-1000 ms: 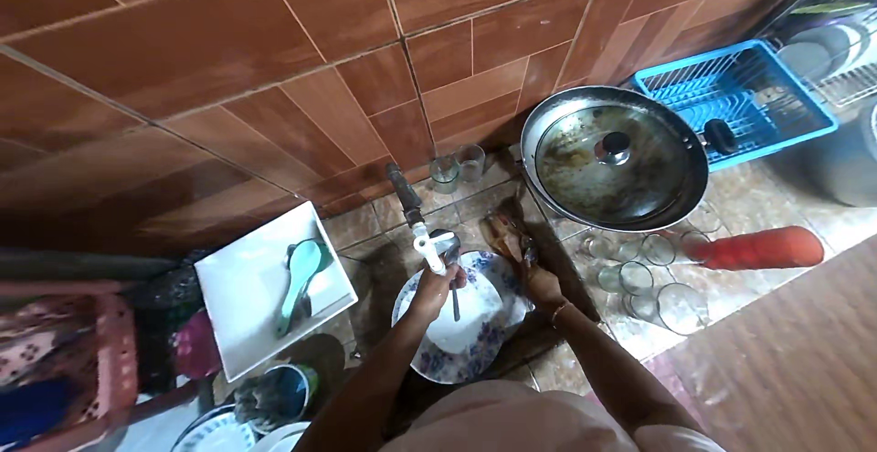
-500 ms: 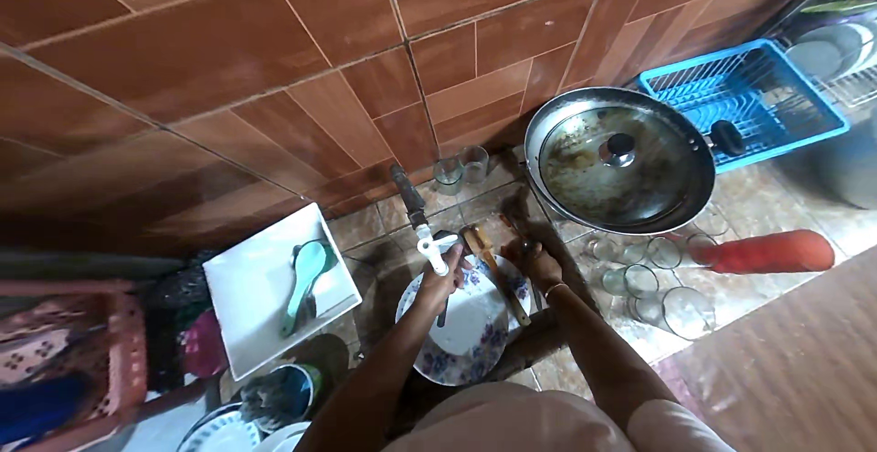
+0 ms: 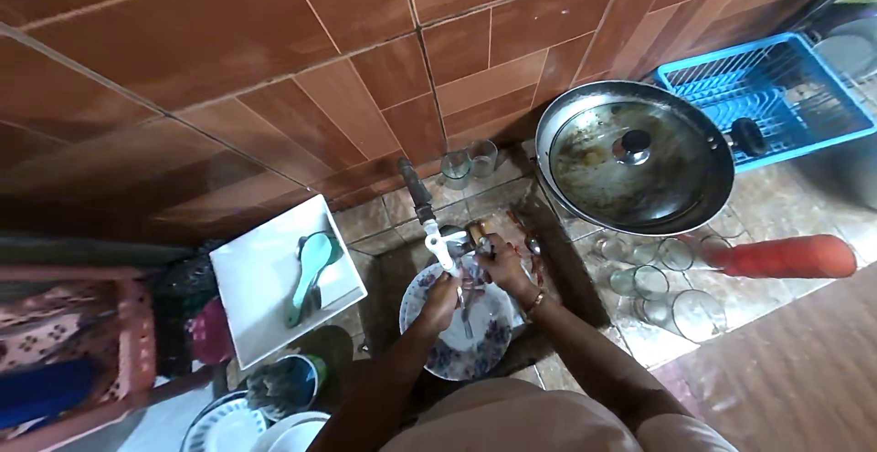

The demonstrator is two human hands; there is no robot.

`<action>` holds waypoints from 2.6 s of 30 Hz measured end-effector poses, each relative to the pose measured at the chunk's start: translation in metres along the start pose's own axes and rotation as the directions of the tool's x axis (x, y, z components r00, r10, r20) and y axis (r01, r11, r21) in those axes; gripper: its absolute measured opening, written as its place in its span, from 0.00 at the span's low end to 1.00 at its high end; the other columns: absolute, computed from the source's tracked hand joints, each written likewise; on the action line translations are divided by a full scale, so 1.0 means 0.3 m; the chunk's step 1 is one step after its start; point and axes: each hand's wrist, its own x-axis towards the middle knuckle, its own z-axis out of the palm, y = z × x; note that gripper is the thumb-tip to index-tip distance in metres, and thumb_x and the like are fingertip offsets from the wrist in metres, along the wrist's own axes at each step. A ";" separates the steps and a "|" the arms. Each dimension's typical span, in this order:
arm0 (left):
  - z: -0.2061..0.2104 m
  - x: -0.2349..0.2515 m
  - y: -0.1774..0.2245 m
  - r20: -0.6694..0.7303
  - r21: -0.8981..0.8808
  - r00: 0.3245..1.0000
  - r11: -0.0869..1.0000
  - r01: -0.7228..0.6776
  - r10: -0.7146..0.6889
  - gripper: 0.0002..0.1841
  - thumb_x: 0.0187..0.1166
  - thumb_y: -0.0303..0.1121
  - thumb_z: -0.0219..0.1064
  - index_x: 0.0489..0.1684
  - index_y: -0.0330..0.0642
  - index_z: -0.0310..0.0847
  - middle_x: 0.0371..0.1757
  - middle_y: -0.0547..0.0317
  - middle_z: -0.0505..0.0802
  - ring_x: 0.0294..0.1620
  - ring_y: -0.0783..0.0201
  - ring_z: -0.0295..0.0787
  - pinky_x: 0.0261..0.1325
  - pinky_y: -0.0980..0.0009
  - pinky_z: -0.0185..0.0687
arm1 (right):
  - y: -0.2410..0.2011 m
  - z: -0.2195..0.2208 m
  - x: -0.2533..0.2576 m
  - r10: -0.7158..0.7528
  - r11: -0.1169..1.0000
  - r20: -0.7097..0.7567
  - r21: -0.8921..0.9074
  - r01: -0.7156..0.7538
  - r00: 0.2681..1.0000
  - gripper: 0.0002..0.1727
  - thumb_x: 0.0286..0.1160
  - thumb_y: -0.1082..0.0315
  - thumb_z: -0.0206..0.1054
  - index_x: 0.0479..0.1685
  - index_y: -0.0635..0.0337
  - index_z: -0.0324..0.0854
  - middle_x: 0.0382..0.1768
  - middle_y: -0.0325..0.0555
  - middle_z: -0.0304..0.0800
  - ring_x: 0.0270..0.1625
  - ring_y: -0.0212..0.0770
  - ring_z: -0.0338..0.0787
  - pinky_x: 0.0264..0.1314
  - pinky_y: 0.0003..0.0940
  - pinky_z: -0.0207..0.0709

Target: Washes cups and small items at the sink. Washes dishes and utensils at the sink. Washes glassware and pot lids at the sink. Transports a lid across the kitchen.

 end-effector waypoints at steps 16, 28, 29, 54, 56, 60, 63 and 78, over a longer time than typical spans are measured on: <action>-0.061 -0.096 -0.054 0.017 0.123 0.977 0.971 0.207 -0.211 0.12 0.93 0.36 0.53 0.61 0.37 0.74 0.26 0.62 0.84 0.15 0.74 0.70 0.18 0.80 0.65 | -0.036 -0.002 0.055 0.057 0.766 0.204 -0.636 0.088 0.977 0.27 0.93 0.53 0.47 0.70 0.62 0.82 0.61 0.67 0.89 0.69 0.67 0.86 0.74 0.66 0.74; -0.004 0.013 0.083 0.049 0.154 0.995 0.985 0.080 -0.089 0.10 0.89 0.28 0.57 0.60 0.33 0.77 0.43 0.52 0.96 0.29 0.67 0.90 0.34 0.74 0.83 | 0.219 -0.215 0.186 0.248 0.490 -0.075 -0.850 -0.192 0.966 0.36 0.82 0.73 0.61 0.91 0.61 0.55 0.88 0.67 0.58 0.77 0.76 0.74 0.65 0.71 0.78; -0.004 0.017 0.086 0.051 0.163 0.996 0.984 0.069 -0.078 0.09 0.89 0.29 0.57 0.57 0.34 0.78 0.40 0.53 0.96 0.26 0.69 0.87 0.30 0.76 0.79 | 0.224 -0.226 0.186 0.241 0.512 -0.071 -0.838 -0.189 0.968 0.36 0.82 0.72 0.62 0.90 0.62 0.56 0.88 0.67 0.58 0.76 0.75 0.76 0.65 0.71 0.78; -0.205 -0.214 0.035 -0.137 0.470 0.983 0.881 -0.044 0.122 0.23 0.96 0.42 0.47 0.79 0.35 0.61 0.35 0.57 0.84 0.30 0.67 0.83 0.36 0.71 0.83 | -0.149 0.159 -0.081 -0.229 0.778 0.530 -0.406 0.480 0.817 0.20 0.89 0.58 0.57 0.66 0.63 0.82 0.54 0.64 0.91 0.60 0.61 0.91 0.69 0.62 0.78; -0.235 -0.236 0.042 -0.133 0.626 0.988 0.780 0.024 0.077 0.25 0.95 0.45 0.47 0.80 0.33 0.62 0.40 0.52 0.86 0.36 0.63 0.85 0.45 0.64 0.84 | -0.133 0.141 -0.076 -0.217 0.841 0.617 -0.274 0.466 0.756 0.19 0.93 0.59 0.53 0.60 0.66 0.82 0.39 0.57 0.90 0.40 0.50 0.90 0.51 0.51 0.83; -0.309 -0.334 0.144 -0.154 0.768 0.969 0.640 -0.006 0.195 0.27 0.94 0.47 0.48 0.83 0.36 0.64 0.46 0.43 0.89 0.44 0.51 0.88 0.56 0.51 0.84 | -0.062 0.073 -0.060 -0.142 0.990 0.452 0.056 0.131 0.881 0.21 0.94 0.61 0.47 0.63 0.67 0.80 0.29 0.43 0.88 0.26 0.34 0.86 0.34 0.32 0.84; -0.382 -0.384 0.299 -0.282 0.789 0.890 0.615 0.003 0.358 0.26 0.94 0.47 0.48 0.79 0.37 0.70 0.49 0.43 0.91 0.48 0.50 0.90 0.59 0.47 0.84 | 0.045 -0.016 0.014 0.082 0.841 0.174 -0.540 0.025 0.981 0.26 0.91 0.56 0.54 0.79 0.61 0.75 0.65 0.61 0.88 0.64 0.56 0.90 0.69 0.56 0.81; -0.553 -0.178 0.392 -0.342 0.899 0.753 0.430 0.087 0.563 0.26 0.88 0.40 0.62 0.80 0.37 0.71 0.77 0.31 0.78 0.76 0.33 0.77 0.77 0.35 0.71 | 0.178 -0.109 -0.038 0.113 0.838 -0.049 -0.531 -0.121 0.992 0.38 0.75 0.62 0.69 0.86 0.62 0.63 0.74 0.65 0.79 0.73 0.62 0.83 0.75 0.59 0.77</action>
